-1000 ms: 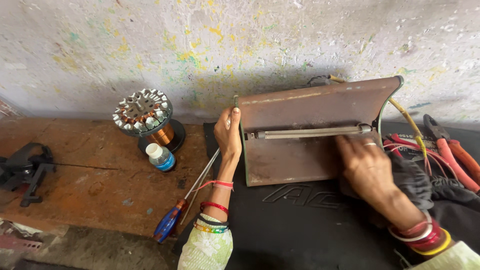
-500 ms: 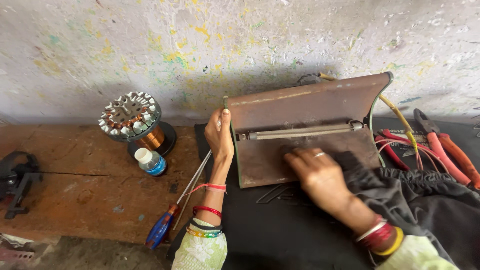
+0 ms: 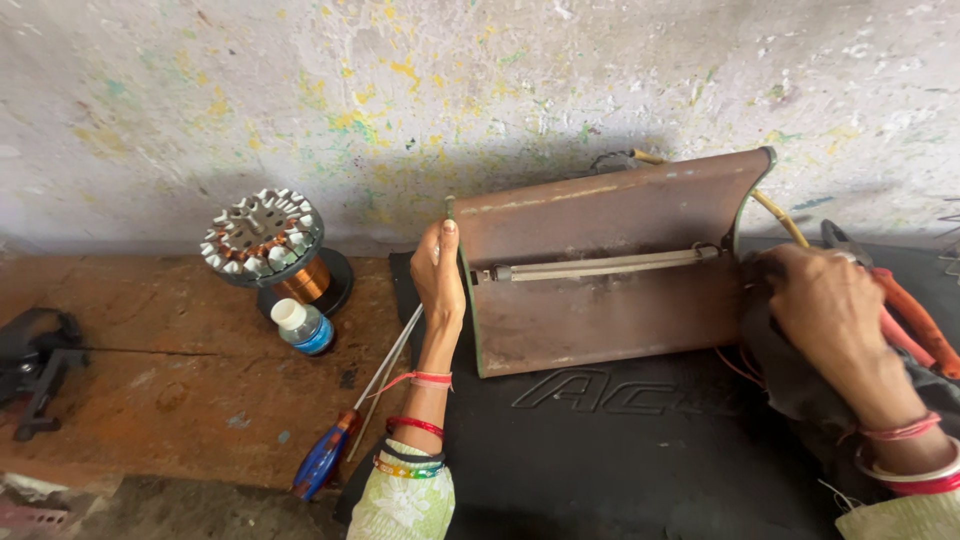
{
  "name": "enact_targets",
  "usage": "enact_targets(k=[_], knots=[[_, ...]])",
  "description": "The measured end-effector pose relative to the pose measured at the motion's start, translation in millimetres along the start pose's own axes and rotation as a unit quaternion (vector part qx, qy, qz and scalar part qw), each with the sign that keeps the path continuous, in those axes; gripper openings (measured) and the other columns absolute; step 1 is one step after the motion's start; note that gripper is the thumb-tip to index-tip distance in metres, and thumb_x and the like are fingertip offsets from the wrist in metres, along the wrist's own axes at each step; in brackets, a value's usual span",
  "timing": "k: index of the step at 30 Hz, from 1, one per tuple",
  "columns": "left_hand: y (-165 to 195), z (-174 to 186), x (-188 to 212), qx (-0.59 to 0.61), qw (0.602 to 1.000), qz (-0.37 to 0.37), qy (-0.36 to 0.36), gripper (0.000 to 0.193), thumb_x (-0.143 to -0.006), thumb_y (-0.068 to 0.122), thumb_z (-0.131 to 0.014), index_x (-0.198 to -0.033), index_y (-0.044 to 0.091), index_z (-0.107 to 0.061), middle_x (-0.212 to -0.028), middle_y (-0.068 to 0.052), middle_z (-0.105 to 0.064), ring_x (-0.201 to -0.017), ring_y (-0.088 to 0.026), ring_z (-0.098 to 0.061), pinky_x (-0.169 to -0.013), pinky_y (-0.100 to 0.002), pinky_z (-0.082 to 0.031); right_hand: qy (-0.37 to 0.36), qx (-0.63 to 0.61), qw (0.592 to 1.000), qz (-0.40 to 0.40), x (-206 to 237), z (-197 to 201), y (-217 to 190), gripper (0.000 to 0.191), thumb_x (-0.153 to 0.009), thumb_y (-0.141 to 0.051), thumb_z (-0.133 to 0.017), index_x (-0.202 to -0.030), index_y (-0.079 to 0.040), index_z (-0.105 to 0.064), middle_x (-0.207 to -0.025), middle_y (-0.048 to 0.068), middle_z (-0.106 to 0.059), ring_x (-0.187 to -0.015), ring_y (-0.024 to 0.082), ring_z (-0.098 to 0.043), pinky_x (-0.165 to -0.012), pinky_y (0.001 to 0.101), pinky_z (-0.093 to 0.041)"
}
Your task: The person removes a wire guard from a small heater, wipes the metal casing with a cloth, and then manipulates the ends of the heating element. The person handles the heater, wire guard, cloth, and heating element.
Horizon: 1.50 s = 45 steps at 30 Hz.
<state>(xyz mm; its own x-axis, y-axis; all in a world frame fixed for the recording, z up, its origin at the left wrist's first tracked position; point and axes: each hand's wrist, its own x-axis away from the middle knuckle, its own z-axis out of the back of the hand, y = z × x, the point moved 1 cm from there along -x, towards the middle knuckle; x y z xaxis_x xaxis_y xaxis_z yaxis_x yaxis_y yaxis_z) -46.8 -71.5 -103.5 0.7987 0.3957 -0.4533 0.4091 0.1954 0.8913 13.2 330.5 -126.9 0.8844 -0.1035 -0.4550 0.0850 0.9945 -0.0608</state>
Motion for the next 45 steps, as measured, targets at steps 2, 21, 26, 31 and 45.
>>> enact_targets(k=[2, 21, 26, 31, 45], knots=[[0, 4, -1, -0.006, 1.000, 0.015, -0.013, 0.057, -0.100, 0.050, -0.056, -0.118, -0.003, -0.071, -0.095, -0.011, -0.073, -0.092, -0.018, -0.062, -0.085, -0.034, -0.049, 0.015, 0.026, 1.000, 0.001, -6, 6, 1, 0.026, -0.091, -0.020, -0.071, -0.114, -0.009, -0.076, -0.099, 0.018, -0.074, -0.089, 0.041, -0.070, -0.077, 0.0510, -0.057], [1, 7, 25, -0.161, 0.979, -0.125, 0.012, 0.021, -0.092, 0.021, -0.074, -0.080, 0.003, -0.071, -0.066, -0.007, -0.068, -0.053, -0.017, -0.060, -0.055, -0.034, -0.043, 0.081, -0.192, 0.962, 0.175, -4, 18, -4, 0.085, -0.065, -0.028, -0.085, -0.139, 0.001, -0.055, -0.123, 0.034, -0.065, -0.106, 0.048, -0.065, -0.084, 0.0474, -0.053], [-8, 8, 20, -0.108, 0.988, -0.093, 0.059, 0.018, -0.090, 0.020, -0.073, -0.091, 0.002, -0.071, -0.070, -0.006, -0.071, -0.053, -0.013, -0.061, -0.056, -0.031, -0.045, 0.066, -0.243, 0.967, 0.032, -3, 11, 6, 0.048, -0.085, -0.005, -0.070, -0.133, -0.003, -0.066, -0.117, 0.024, -0.071, -0.109, 0.039, -0.069, -0.096, 0.0435, -0.055], [-9, 10, 18, -0.053, 0.996, -0.053, 0.037, 0.018, -0.094, 0.017, -0.069, -0.092, -0.001, -0.071, -0.071, -0.003, -0.070, -0.055, -0.008, -0.055, -0.055, -0.027, -0.042, -0.002, -0.215, 0.967, 0.136, 15, -3, -1, 0.037, -0.078, 0.001, -0.069, -0.115, -0.004, -0.071, -0.113, 0.017, -0.073, -0.103, 0.037, -0.070, -0.091, 0.0423, -0.055], [-9, 8, 19, -0.033, 0.996, -0.066, 0.054, 0.020, -0.098, 0.018, -0.066, -0.092, -0.001, -0.068, -0.072, -0.004, -0.071, -0.060, -0.006, -0.061, -0.058, -0.025, -0.046, -0.023, -0.293, 0.940, 0.174, 12, 16, -15, 0.055, -0.068, 0.015, -0.055, -0.117, -0.003, -0.071, -0.123, 0.014, -0.068, -0.117, 0.033, -0.063, -0.099, 0.0411, -0.052]])
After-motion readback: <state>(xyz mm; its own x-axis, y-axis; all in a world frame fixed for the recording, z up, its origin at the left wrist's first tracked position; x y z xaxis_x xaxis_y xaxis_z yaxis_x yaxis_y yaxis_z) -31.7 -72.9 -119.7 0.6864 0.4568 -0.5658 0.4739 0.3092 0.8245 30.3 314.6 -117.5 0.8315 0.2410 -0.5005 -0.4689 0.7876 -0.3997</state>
